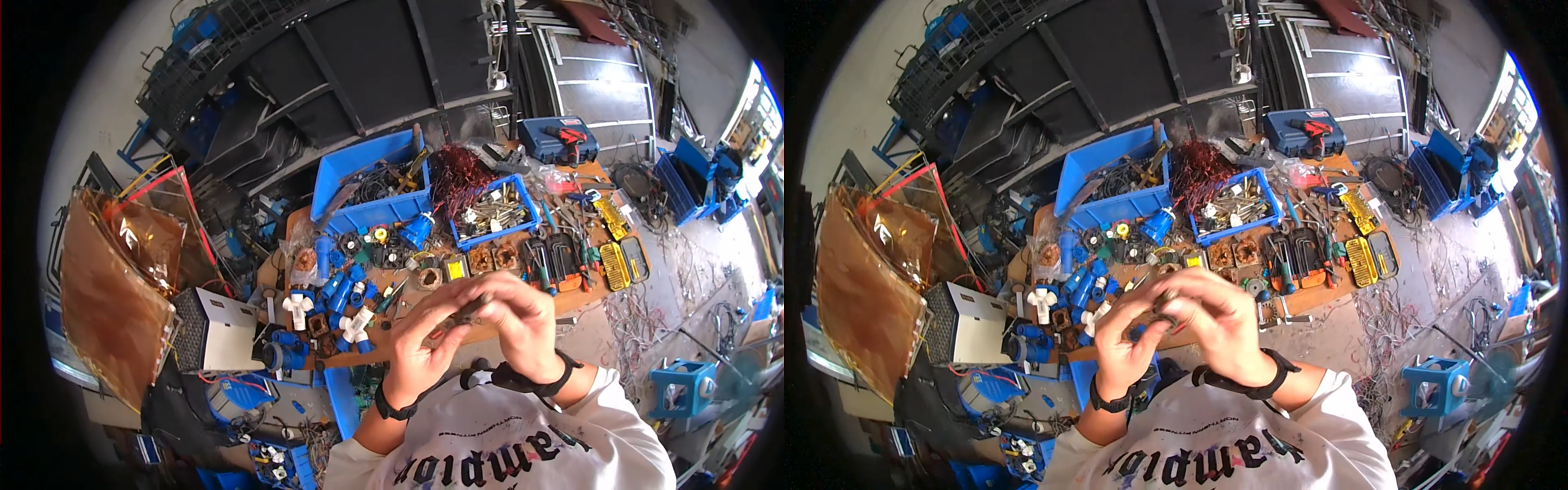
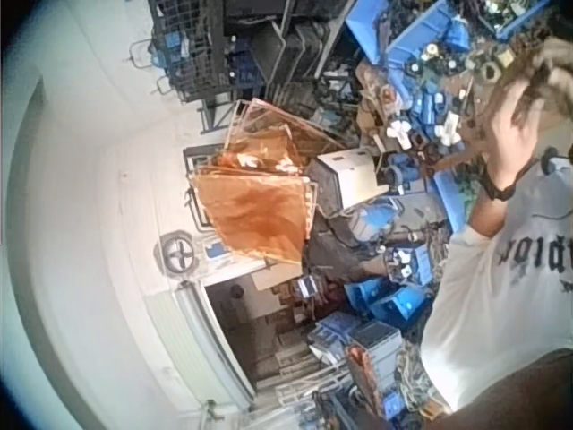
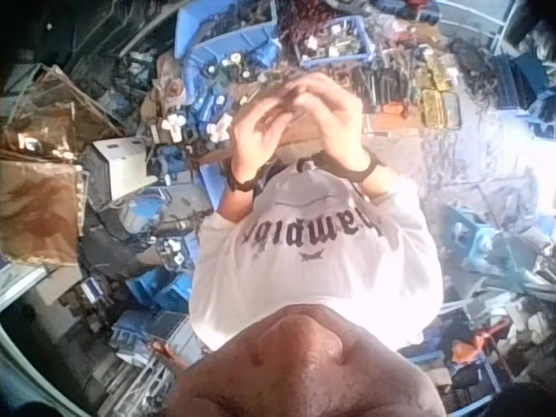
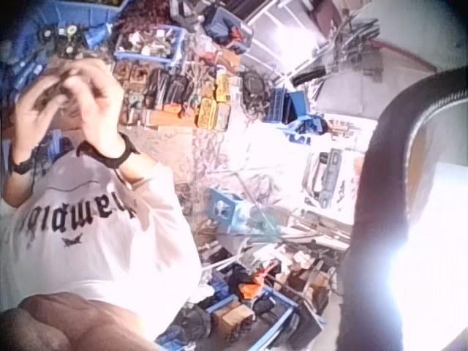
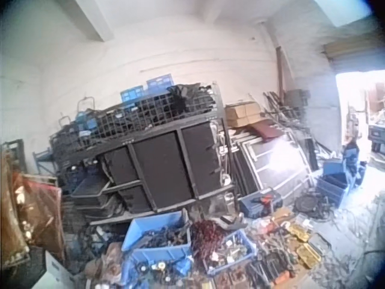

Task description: The person holds a blue plastic plumbing fitting and uses a screwdriver to manipulate the internal components. They then pick up a metal pipe connector and examine it closely, turning it over in their hands.

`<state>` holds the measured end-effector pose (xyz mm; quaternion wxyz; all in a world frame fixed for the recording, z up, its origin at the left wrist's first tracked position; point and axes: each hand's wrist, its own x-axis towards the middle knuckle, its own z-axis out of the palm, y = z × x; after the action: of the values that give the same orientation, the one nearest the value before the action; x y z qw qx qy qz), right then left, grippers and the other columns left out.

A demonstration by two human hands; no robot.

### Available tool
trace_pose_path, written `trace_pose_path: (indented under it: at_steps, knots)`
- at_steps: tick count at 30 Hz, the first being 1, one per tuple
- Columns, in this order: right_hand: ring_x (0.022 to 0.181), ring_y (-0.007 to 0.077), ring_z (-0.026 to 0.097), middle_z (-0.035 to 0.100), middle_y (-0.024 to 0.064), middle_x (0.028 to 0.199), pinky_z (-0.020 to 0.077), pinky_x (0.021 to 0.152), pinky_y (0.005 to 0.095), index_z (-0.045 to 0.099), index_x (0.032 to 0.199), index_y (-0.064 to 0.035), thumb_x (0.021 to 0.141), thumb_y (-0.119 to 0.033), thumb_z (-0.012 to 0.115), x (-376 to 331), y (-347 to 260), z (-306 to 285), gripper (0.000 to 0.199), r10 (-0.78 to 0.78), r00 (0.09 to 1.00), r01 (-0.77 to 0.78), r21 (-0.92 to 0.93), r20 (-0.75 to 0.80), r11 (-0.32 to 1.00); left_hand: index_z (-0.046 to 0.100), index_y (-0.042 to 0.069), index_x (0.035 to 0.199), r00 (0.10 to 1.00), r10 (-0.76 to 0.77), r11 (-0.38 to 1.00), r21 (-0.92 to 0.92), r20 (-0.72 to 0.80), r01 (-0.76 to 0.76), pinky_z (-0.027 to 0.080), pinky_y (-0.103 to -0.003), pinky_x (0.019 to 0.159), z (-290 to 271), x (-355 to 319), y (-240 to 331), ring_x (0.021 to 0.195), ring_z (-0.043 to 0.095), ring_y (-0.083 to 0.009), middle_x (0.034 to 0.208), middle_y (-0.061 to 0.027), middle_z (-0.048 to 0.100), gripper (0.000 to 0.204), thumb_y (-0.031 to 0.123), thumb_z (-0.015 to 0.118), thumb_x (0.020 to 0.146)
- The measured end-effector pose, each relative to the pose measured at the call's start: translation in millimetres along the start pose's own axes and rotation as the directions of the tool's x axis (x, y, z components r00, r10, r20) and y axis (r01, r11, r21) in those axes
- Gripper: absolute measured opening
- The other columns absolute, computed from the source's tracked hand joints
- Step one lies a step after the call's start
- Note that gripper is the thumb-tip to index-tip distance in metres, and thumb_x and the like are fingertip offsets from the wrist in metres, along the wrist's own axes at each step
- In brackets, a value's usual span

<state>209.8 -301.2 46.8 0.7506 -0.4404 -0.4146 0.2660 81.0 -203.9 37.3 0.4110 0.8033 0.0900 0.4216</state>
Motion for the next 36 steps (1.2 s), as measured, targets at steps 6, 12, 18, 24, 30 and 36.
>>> trace_pose_path:
  at_steps: [6,12,18,24,30,36]
  knots:
    - [0.095,0.0203,0.067,0.071,0.0135,0.103,0.0518,0.089,0.0339,0.066,0.11,0.0022,0.093,-0.007,0.064,3,15,-2,0.019,0.065,0.981,0.02,0.432,-0.182,0.902,0.048,-0.003,0.135,0.986,-0.152,0.986,-0.059,0.073,0.157,0.046,-0.041,0.102,-1,-16,-17,0.123,0.057,-0.0281,0.134,-0.0171,0.057,0.067,0.011,0.081,0.079]
    - [0.097,0.0235,0.068,0.07,0.0159,0.106,0.0518,0.092,0.0371,0.064,0.113,0.0001,0.095,-0.014,0.064,5,17,0,0.023,0.115,0.971,0.012,0.523,-0.209,0.852,0.04,-0.003,0.14,0.981,-0.163,0.975,-0.136,0.101,0.176,0.044,-0.039,0.105,10,-15,-27,0.125,0.055,-0.0287,0.138,-0.0168,0.052,0.077,0.019,0.083,0.079]
    - [0.095,0.0248,0.069,0.07,0.0175,0.107,0.0526,0.09,0.0371,0.063,0.113,-0.0001,0.095,-0.015,0.065,5,15,4,0.023,0.126,0.976,-0.006,0.554,-0.178,0.833,0.048,-0.001,0.134,0.953,-0.262,0.934,-0.207,0.154,0.291,0.047,-0.035,0.097,16,-16,-26,0.112,0.06,-0.0216,0.123,-0.011,0.06,0.067,0.024,0.081,0.082]
    - [0.094,0.0263,0.069,0.07,0.0185,0.105,0.0523,0.09,0.0385,0.063,0.112,0.0014,0.094,-0.013,0.065,2,14,4,0.023,0.098,0.987,-0.009,0.561,-0.129,0.828,0.053,0.0,0.123,0.99,-0.115,0.993,-0.016,0.078,0.117,0.053,-0.036,0.089,14,-8,-15,0.108,0.067,-0.0272,0.118,-0.0135,0.066,0.047,0.009,0.076,0.083]
    - [0.095,0.025,0.068,0.07,0.0178,0.103,0.0519,0.09,0.0371,0.062,0.11,0.0027,0.094,-0.013,0.064,-6,14,2,0.023,0.045,0.997,-0.005,0.489,-0.069,0.872,0.056,0.001,0.116,0.99,-0.139,0.986,-0.095,-0.008,0.138,0.055,-0.031,0.08,18,-11,-10,0.095,0.07,-0.0207,0.106,-0.0107,0.069,0.043,0.004,0.078,0.078]
    - [0.091,0.0301,0.069,0.069,0.0178,0.098,0.0546,0.085,0.0424,0.06,0.108,0.0,0.095,-0.02,0.064,-12,11,4,0.024,0.05,0.999,-0.04,0.423,-0.012,0.905,0.063,0.004,0.101,0.975,-0.212,0.976,-0.061,-0.069,0.208,0.054,-0.031,0.068,19,-22,-15,0.077,0.069,-0.0187,0.086,-0.0061,0.07,0.033,0.003,0.081,0.073]
